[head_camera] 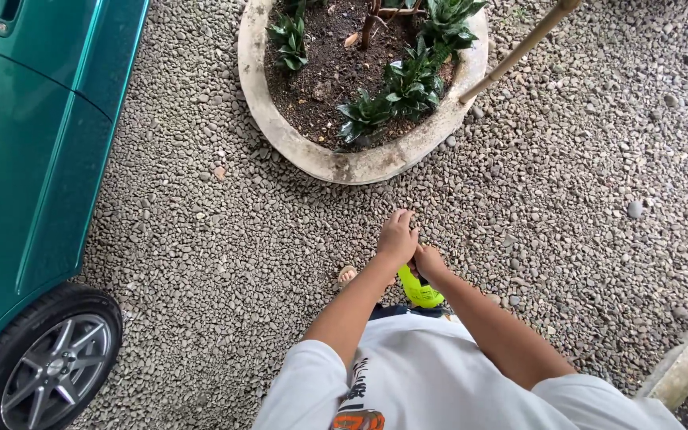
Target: Spraying garden plants with a pump-action sprayer and then cleaning the sprayer in a bucket.
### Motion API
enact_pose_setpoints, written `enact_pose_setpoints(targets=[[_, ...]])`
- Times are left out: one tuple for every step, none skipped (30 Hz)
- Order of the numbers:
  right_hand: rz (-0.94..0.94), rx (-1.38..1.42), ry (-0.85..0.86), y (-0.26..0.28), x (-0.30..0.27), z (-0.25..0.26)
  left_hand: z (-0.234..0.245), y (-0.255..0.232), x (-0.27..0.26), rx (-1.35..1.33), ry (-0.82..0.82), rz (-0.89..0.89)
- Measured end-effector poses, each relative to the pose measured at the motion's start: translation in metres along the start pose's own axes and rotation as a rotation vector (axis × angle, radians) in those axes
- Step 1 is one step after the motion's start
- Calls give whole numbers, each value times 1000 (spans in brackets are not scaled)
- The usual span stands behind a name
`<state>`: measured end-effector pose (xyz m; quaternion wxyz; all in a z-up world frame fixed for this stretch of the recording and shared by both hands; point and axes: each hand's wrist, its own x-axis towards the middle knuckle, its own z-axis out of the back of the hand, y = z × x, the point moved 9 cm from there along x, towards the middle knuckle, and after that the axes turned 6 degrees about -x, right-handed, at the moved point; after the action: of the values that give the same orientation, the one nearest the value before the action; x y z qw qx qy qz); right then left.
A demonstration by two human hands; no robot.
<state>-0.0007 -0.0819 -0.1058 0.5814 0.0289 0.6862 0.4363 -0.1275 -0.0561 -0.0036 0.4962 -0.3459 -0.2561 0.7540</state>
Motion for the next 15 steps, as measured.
enact_pose_setpoints(targets=[[-2,2,-6,-1,-1,1,-5,5,2,-2,5,-3],[-7,1,-25,-2,-3,4,-10,8,5,-20,20,-34],[-11,-1,-41,-3,-3,6,-15,11,7,-37,33,-63],[-11,0,-45,1,-1,10,1,-4,7,-38,36,-66],[-36,-10,-71,1,-1,16,10,-14,4,-97,95,-10],[-60,-20,-97,0,-1,22,19,-24,1,-156,155,45],[-72,-17,-98,8,-3,25,30,-27,9,-158,166,52],[-45,-32,-112,19,-5,30,37,-34,16,-155,211,15],[-17,-45,-128,29,-8,34,43,-41,23,-152,259,-23],[-29,-40,-129,45,-19,31,47,-43,31,-152,270,-17],[16,-26,-145,68,-29,30,56,-57,41,-107,216,-153],[62,-12,-161,90,-39,30,65,-71,49,-63,161,-289],[52,-7,-164,99,-42,34,72,-81,55,-64,172,-285],[147,30,-139,118,-44,36,85,-99,59,-125,131,-374],[248,67,-114,138,-46,38,99,-116,64,-185,85,-465]])
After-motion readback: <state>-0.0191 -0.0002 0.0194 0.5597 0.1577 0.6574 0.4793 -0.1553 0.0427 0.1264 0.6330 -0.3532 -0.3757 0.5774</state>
